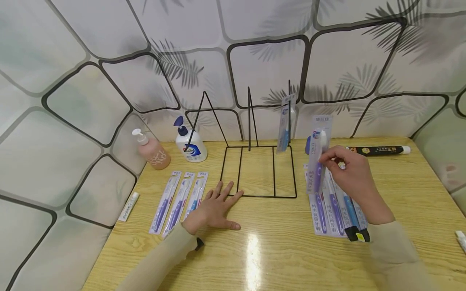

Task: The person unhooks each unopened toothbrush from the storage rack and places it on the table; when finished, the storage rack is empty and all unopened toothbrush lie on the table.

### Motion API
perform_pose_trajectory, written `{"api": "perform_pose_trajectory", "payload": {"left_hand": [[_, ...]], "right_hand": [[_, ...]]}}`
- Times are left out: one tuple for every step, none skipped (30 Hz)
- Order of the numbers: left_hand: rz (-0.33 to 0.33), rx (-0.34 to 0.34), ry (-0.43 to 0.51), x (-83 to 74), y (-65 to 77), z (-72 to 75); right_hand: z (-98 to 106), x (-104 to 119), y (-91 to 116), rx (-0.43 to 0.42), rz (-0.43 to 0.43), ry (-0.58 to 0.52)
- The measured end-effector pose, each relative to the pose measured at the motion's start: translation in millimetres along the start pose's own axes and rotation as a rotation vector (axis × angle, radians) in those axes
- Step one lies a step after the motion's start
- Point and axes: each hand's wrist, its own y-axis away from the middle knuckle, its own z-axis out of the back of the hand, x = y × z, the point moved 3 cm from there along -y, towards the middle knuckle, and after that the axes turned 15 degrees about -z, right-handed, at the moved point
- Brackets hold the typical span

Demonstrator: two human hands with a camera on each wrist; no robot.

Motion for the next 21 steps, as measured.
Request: {"api": "perform_pose_trajectory", "payload": {"left_hand": [[0.001, 0.001, -0.001, 0.1, 0.0, -0.4], [0.002, 0.001, -0.002, 0.1, 0.0, -0.7], [0.003, 0.000, -0.002, 0.0, 0.0, -0.8], [0.004, 0.000, -0.002, -0.1, 0.0, -0.8], [0.004, 0.000, -0.002, -0.1, 0.1, -0.7], [0.005, 0.000, -0.002, -0.3, 0.2, -0.5], [0.006, 0.000, -0.001, -0.5, 0.3, -0.1], [0.006, -0.001, 0.000, -0.8, 0.6, 0.3], [0.005, -0.002, 0.002, -1.1, 0.8, 0.8], [0.005, -0.004, 0.004, -1.4, 1.0, 1.3], [0.005, -0.005, 0.005, -1.7, 1.1, 1.7], [0.004, -0.006, 0.008, -1.9, 1.2, 2.1], [0.003, -0.009, 0.009, -2.1, 1.3, 2.4], [0.003, -0.009, 0.009, -2.1, 1.5, 2.5], [0.003, -0.009, 0.009, -2.0, 1.5, 2.6], [0.003, -0.008, 0.007, -1.7, 1.5, 2.5], [0.003, -0.007, 0.005, -1.5, 1.7, 2.2], [0.003, -0.007, 0.004, -1.4, 1.8, 2.1], [0.003, -0.009, 0.004, -1.3, 2.0, 2.0], [0.002, -0.008, 0.003, -1.1, 2.1, 1.9], [0.001, -0.010, 0.004, -1.0, 2.2, 1.9]], "right_hand": [[4.8, -5.2, 1.2, 0.002, -0.045, 0.027], [9.8, -11.1, 2.2, 0.010, -0.091, 0.051], [15.2, -17.1, 3.1, 0.020, -0.134, 0.078], [20.7, -23.2, 3.8, 0.029, -0.172, 0.106], [26.0, -29.8, 4.4, 0.040, -0.210, 0.134], [30.8, -36.8, 4.8, 0.051, -0.244, 0.159], [35.3, -44.1, 4.7, 0.059, -0.269, 0.185], [39.6, -51.7, 4.6, 0.065, -0.288, 0.214], [43.6, -59.6, 4.4, 0.073, -0.302, 0.242], [47.3, -67.3, 4.5, 0.084, -0.316, 0.264], [50.9, -75.2, 4.8, 0.102, -0.335, 0.287], [54.5, -82.5, 5.0, 0.122, -0.351, 0.312], [57.8, -89.9, 5.4, 0.140, -0.361, 0.331], [61.0, -96.8, 6.0, 0.161, -0.376, 0.349], [63.7, -103.6, 6.8, 0.178, -0.385, 0.368], [66.0, -109.9, 7.7, 0.195, -0.395, 0.384], [67.7, -116.2, 8.4, 0.211, -0.404, 0.401], [68.8, -122.0, 9.1, 0.228, -0.411, 0.412], [69.3, -127.6, 9.8, 0.245, -0.417, 0.419], [69.6, -133.2, 10.2, 0.266, -0.433, 0.427], [69.5, -138.2, 10.1, 0.289, -0.443, 0.429]]}}
